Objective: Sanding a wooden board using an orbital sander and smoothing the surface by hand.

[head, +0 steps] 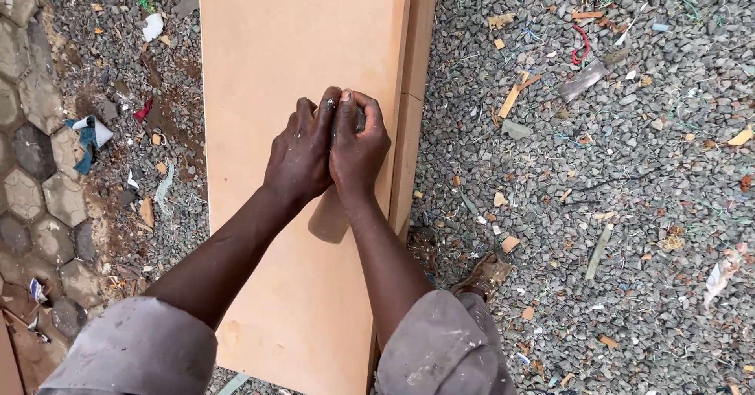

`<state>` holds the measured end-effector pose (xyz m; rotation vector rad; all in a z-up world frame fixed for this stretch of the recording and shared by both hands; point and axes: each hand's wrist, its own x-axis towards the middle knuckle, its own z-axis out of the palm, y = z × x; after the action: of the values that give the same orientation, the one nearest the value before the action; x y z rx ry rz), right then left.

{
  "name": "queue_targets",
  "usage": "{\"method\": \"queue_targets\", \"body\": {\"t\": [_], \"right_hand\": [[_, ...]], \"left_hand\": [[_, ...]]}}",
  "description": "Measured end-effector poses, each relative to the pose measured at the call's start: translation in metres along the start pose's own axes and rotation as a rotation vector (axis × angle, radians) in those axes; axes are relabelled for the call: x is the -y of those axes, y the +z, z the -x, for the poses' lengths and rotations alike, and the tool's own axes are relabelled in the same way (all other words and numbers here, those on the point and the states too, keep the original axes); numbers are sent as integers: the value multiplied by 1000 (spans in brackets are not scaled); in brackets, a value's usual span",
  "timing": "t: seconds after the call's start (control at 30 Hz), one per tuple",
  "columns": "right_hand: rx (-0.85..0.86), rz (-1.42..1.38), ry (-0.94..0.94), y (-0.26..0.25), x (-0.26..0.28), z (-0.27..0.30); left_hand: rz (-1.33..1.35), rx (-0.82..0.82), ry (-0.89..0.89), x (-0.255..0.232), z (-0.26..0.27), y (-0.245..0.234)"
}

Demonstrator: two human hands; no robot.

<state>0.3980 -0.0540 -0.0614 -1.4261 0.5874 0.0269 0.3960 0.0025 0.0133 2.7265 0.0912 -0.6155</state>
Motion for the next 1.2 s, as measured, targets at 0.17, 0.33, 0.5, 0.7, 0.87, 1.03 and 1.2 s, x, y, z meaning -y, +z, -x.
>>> {"method": "queue_targets", "body": {"t": [0.17, 0.33, 0.5, 0.7, 0.87, 1.03, 1.2], "right_hand": [[64, 2, -6, 19, 8, -19], [110, 5, 41, 8, 29, -41], [45, 12, -23, 5, 10, -22], [94, 53, 10, 18, 8, -25], [70, 19, -63, 17, 14, -46], [71, 39, -29, 2, 12, -15], [101, 50, 33, 20, 4, -7]], "left_hand": [[-50, -79, -5, -3, -14, -14], [-98, -221, 121, 3, -36, 1], [1, -103, 46, -8, -14, -5], [-3, -72, -35, 1, -14, -9], [-29, -152, 44, 4, -35, -4], [30, -73, -4, -5, -8, -5], [5, -46, -67, 8, 0, -8]]}}
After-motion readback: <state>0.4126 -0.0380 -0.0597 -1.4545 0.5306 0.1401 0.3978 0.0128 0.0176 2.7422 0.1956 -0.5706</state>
